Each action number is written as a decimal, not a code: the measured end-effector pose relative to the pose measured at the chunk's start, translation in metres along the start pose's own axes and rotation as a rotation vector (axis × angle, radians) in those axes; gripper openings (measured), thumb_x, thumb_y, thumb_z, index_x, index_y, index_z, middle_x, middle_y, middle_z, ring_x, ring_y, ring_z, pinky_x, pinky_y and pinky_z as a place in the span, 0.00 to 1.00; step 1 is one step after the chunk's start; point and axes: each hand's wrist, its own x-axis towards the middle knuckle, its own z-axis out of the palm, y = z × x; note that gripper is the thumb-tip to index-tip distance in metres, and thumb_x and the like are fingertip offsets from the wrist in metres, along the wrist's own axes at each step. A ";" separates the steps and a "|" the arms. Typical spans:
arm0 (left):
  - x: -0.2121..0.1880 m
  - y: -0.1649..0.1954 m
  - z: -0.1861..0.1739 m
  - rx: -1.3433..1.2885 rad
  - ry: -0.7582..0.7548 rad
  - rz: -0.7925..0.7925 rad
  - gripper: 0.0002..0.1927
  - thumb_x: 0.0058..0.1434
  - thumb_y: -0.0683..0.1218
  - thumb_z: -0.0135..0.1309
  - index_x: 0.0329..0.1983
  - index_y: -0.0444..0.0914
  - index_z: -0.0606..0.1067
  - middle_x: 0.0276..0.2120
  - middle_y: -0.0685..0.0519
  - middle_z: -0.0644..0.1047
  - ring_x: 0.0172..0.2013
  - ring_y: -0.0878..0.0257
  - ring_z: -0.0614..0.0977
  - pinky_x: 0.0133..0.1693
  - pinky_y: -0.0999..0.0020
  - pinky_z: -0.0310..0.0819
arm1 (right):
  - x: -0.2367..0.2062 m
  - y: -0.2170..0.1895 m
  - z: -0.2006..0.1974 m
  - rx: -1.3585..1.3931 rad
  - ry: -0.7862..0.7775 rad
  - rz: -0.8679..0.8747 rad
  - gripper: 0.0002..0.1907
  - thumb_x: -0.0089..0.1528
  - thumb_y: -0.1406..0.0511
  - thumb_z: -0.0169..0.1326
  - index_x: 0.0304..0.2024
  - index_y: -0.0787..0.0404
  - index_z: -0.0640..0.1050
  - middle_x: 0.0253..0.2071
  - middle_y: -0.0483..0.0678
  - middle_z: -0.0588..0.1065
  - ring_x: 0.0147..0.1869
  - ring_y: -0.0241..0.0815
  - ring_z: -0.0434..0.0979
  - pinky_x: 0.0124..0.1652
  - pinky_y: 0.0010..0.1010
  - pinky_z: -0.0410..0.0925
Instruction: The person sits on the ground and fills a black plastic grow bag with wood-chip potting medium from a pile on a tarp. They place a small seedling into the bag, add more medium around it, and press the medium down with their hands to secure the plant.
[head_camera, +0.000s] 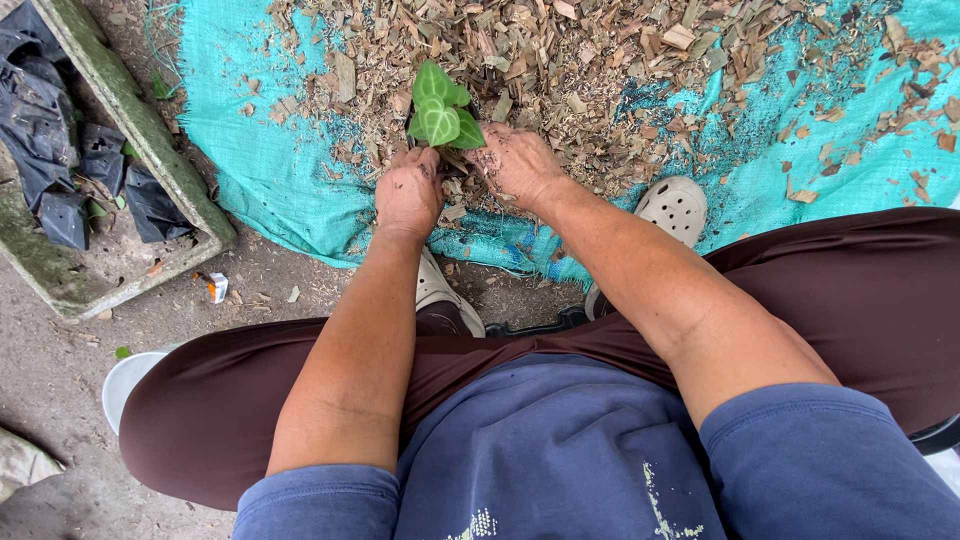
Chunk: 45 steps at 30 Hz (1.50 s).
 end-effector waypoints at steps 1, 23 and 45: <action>0.001 -0.001 0.004 0.001 -0.046 -0.027 0.10 0.61 0.41 0.57 0.46 0.38 0.75 0.48 0.47 0.79 0.49 0.47 0.79 0.49 0.53 0.77 | 0.001 0.000 0.001 0.005 -0.031 0.013 0.17 0.58 0.67 0.56 0.51 0.50 0.79 0.60 0.54 0.74 0.58 0.51 0.76 0.52 0.44 0.74; 0.005 0.014 -0.012 0.024 0.002 0.008 0.09 0.58 0.43 0.59 0.42 0.42 0.76 0.49 0.51 0.74 0.52 0.49 0.75 0.45 0.54 0.78 | -0.008 0.001 -0.017 0.141 0.027 0.118 0.31 0.59 0.61 0.58 0.64 0.62 0.69 0.58 0.62 0.70 0.57 0.60 0.74 0.53 0.48 0.71; 0.005 0.005 0.012 -0.090 0.047 0.027 0.09 0.58 0.40 0.54 0.42 0.39 0.77 0.42 0.43 0.80 0.38 0.42 0.82 0.40 0.50 0.79 | 0.000 0.001 -0.003 -0.119 -0.039 0.100 0.18 0.55 0.67 0.56 0.49 0.58 0.78 0.42 0.58 0.78 0.46 0.55 0.81 0.42 0.46 0.74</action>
